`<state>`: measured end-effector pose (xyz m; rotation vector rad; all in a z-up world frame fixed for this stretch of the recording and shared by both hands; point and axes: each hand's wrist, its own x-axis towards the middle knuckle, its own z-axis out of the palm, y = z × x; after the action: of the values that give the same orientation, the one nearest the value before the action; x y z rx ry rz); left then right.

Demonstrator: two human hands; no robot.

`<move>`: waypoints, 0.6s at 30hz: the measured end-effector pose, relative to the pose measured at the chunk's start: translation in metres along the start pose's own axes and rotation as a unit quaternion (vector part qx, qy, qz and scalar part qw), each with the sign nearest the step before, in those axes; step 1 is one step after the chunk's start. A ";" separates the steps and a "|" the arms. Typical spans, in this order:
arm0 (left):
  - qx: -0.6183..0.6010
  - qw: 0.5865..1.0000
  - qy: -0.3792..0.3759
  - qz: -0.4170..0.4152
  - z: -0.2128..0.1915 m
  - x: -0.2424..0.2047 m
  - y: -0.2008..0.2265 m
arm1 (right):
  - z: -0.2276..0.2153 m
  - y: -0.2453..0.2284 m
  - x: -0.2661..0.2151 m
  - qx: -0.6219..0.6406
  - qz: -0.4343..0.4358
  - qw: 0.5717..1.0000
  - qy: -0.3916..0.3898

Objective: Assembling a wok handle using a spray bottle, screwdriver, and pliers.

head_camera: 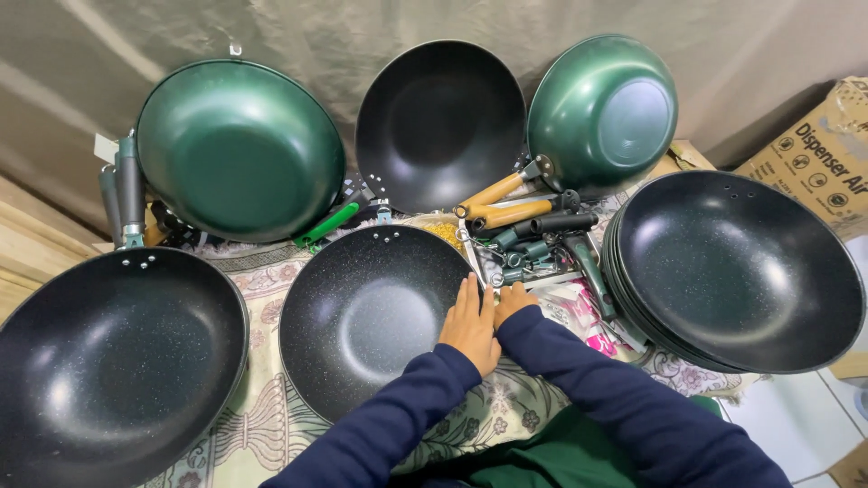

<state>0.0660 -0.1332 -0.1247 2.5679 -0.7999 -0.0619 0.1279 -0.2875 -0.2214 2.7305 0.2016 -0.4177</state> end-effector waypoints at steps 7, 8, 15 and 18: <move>-0.090 0.994 -0.051 -0.030 -0.016 -0.012 -0.012 | 0.003 -0.003 0.005 0.023 0.014 0.999 -0.017; -0.104 0.994 -0.012 -0.019 -0.021 -0.016 -0.016 | -0.023 -0.001 -0.012 0.029 0.015 0.999 -0.021; 0.066 0.975 0.171 -0.127 -0.036 -0.026 -0.143 | -0.090 0.040 -0.041 0.094 0.012 0.995 0.007; 0.193 0.931 0.269 -0.156 -0.061 -0.039 -0.195 | -0.134 0.061 -0.058 0.132 0.029 0.990 -0.031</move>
<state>0.1466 0.0554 -0.1569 2.8344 -0.2036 0.7382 0.1201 -0.2980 -0.0632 2.9671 0.0528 -0.5475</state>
